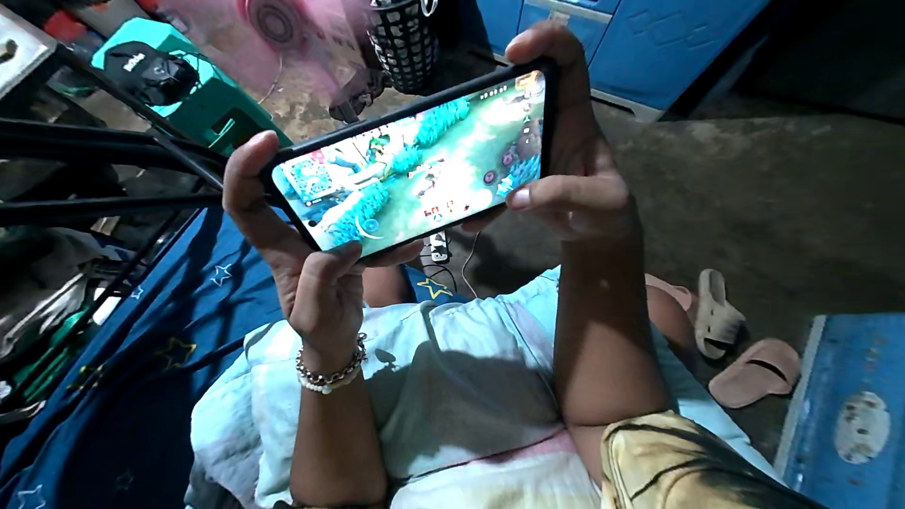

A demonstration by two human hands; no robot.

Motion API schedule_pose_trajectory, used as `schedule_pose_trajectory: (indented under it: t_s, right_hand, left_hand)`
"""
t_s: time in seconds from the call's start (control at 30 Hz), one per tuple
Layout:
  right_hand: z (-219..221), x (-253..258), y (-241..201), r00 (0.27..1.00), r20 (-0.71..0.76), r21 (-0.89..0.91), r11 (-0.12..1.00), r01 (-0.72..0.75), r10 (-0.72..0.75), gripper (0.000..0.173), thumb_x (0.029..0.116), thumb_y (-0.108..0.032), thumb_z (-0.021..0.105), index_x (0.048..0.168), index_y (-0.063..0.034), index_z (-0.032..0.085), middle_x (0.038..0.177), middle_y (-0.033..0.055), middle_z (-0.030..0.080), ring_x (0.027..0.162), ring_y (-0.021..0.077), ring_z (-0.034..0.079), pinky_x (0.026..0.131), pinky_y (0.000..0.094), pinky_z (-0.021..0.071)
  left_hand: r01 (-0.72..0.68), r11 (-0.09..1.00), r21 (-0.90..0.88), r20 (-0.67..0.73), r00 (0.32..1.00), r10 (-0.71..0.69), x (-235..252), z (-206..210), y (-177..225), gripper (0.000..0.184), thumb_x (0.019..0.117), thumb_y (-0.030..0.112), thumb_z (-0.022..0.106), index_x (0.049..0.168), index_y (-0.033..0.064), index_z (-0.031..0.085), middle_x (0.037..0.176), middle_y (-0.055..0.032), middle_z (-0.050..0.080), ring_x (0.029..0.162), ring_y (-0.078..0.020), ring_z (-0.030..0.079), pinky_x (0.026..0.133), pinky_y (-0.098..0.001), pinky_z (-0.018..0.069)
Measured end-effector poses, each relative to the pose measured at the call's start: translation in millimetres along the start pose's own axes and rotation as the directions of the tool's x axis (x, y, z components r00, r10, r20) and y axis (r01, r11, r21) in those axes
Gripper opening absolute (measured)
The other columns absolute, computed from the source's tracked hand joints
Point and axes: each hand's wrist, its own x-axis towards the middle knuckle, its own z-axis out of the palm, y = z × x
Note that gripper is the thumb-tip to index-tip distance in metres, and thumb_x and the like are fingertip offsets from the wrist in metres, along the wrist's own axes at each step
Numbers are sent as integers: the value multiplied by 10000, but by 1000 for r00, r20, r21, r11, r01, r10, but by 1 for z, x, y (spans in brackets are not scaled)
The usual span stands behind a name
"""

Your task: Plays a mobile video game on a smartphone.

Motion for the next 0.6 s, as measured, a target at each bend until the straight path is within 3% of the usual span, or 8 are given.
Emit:
schedule_pose_trajectory:
  t_s: [0.07,0.27,0.37,0.5,0.6]
  right_hand:
    - [0,0,0,1000,-6,3,1000,2,-2,758,794,-66,747,1423,-168,336,1300,13,557,1121,197,654,711,372,658]
    - [1,3,5,996,19,-119,989,87,-86,805,796,-41,780,1442,-87,301,1314,17,537,1159,145,623,917,345,610]
    - [1,4,7,995,10,-200,974,103,-103,865,758,-48,831,1441,-75,300,1322,23,541,1168,138,621,949,345,597]
    - [1,3,6,996,2,-232,969,89,-91,842,796,-76,819,1450,-69,290,1325,13,528,1161,121,618,926,325,606]
    - [5,1,1,999,-33,-135,990,35,-39,762,819,-49,743,1443,-100,308,1301,20,540,1119,146,639,817,332,639]
  left_hand:
    - [8,1000,-7,1,1000,-8,0,0,0,776,830,-17,598,1498,228,287,1419,9,467,1189,-166,614,802,-369,645]
    - [-14,995,103,16,1000,13,-2,0,1,856,831,-16,655,1517,245,214,1445,32,436,1218,-150,590,836,-348,635]
    - [-6,992,126,5,1000,5,-4,1,1,901,825,2,709,1522,261,199,1451,30,432,1220,-165,595,829,-363,643]
    - [13,999,46,15,1000,-13,-4,1,2,871,828,-34,667,1513,266,221,1437,17,451,1202,-181,611,813,-384,649]
    - [8,999,48,20,1000,-9,-3,1,1,861,820,-22,664,1510,264,235,1432,28,448,1220,-165,589,852,-370,632]
